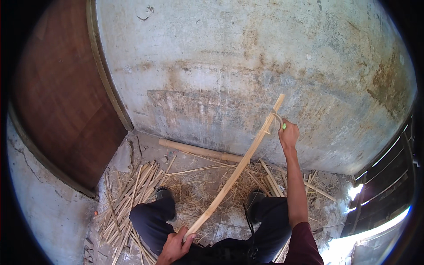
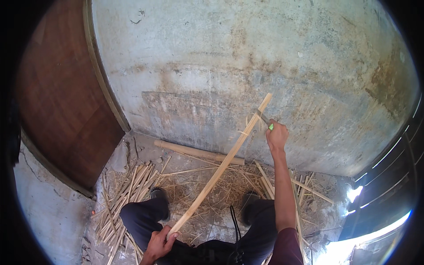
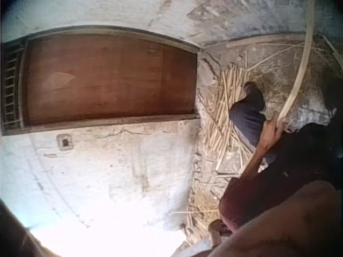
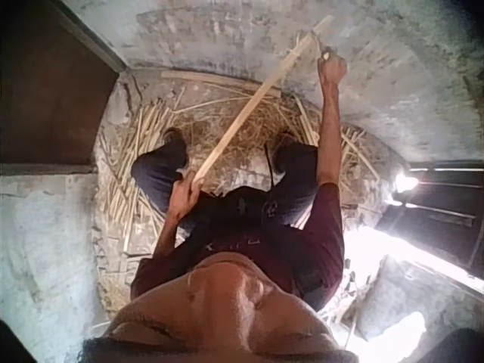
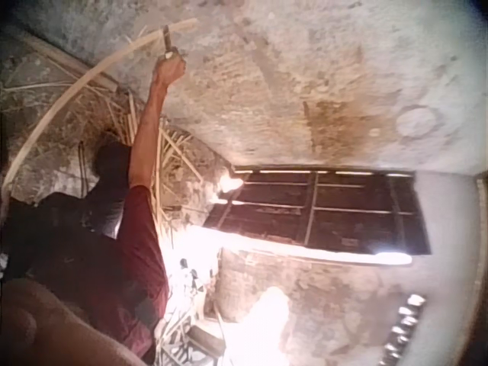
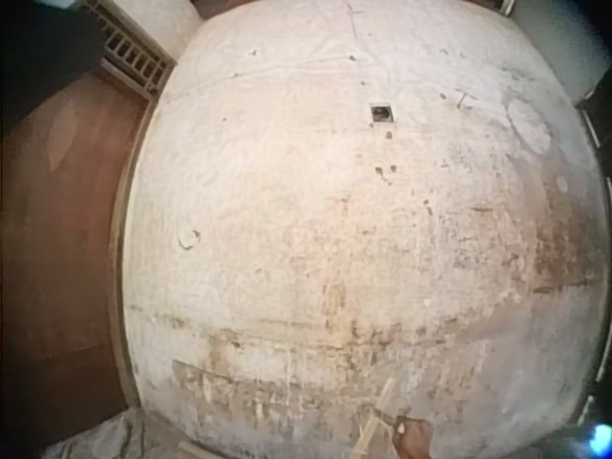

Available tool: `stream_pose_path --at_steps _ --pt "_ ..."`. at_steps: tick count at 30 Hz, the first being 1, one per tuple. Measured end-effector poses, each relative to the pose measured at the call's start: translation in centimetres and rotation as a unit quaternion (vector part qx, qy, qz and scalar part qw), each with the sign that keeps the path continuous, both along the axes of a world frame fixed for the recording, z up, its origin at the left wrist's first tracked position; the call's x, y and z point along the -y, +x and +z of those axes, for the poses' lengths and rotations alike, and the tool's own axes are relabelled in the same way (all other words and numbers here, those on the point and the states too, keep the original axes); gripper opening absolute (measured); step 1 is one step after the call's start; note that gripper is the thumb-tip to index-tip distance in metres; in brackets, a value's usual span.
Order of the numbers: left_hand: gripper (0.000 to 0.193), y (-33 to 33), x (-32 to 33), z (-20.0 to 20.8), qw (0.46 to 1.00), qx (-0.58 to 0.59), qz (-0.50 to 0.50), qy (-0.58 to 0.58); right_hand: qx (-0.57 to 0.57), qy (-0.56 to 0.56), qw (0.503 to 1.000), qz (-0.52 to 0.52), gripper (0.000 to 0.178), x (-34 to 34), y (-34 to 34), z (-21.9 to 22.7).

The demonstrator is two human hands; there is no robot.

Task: The person uses a knife to shave down a long strip of wood while sitting amongst piles of wood scraps.

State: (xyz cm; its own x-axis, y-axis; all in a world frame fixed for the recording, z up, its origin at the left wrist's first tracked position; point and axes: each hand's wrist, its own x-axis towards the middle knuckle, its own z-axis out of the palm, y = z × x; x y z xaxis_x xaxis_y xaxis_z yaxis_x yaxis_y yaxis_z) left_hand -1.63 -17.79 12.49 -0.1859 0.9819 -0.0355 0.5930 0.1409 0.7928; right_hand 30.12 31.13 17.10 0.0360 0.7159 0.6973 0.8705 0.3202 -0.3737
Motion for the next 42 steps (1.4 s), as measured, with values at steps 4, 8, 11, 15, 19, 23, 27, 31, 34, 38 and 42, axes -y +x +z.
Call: stream_pose_path --at_steps 4,8,11,15,19,23,27,31,34,38,42 --pt "0.024 -0.5 0.7 -0.7 1.000 -0.026 0.006 0.012 0.003 -0.007 0.999 -0.041 0.026 -0.9 0.4 -1.2" --pt "0.023 -1.4 1.6 -0.8 0.999 -0.031 -0.021 -0.004 -0.049 -0.040 0.989 -0.134 0.021 -4.1 4.0 -2.9" --pt "0.023 -1.9 2.4 -0.1 1.000 -0.016 -0.022 -0.009 -0.053 -0.115 0.981 -0.148 0.031 -5.5 6.5 -3.6" --pt "0.024 -2.8 2.5 -0.5 0.999 0.025 0.027 -0.010 -0.032 -0.244 0.962 -0.119 0.033 -7.5 10.5 -7.3" --pt "0.026 -4.0 1.4 -1.2 0.998 -0.013 0.062 -0.028 0.121 -0.404 0.896 -0.141 0.025 -7.2 15.8 -13.5" --pt "0.025 -4.5 1.7 -0.4 0.995 -0.033 0.093 -0.033 0.104 -0.545 0.818 -0.151 0.029 -5.0 17.2 -15.1" --pt "0.024 -4.4 -0.3 0.2 0.996 -0.015 0.089 -0.001 0.077 -0.543 0.827 -0.125 0.026 -5.2 19.1 -16.4" --pt "0.023 -3.4 -3.0 0.3 0.991 0.088 0.100 0.015 0.033 -0.478 0.876 -0.059 0.018 -6.0 17.4 -14.3" --pt "0.023 -2.7 -5.1 1.6 0.994 0.043 0.088 0.049 -0.051 -0.376 0.923 0.061 0.027 -4.3 12.1 -9.5" --pt "0.026 -0.9 -7.5 2.4 0.984 0.134 0.065 0.097 -0.214 -0.190 0.931 0.228 0.029 0.5 4.8 -2.5" --pt "0.030 0.0 -8.0 3.0 0.981 0.150 0.072 0.094 -0.317 -0.126 0.903 0.261 0.025 7.1 -3.0 3.3"
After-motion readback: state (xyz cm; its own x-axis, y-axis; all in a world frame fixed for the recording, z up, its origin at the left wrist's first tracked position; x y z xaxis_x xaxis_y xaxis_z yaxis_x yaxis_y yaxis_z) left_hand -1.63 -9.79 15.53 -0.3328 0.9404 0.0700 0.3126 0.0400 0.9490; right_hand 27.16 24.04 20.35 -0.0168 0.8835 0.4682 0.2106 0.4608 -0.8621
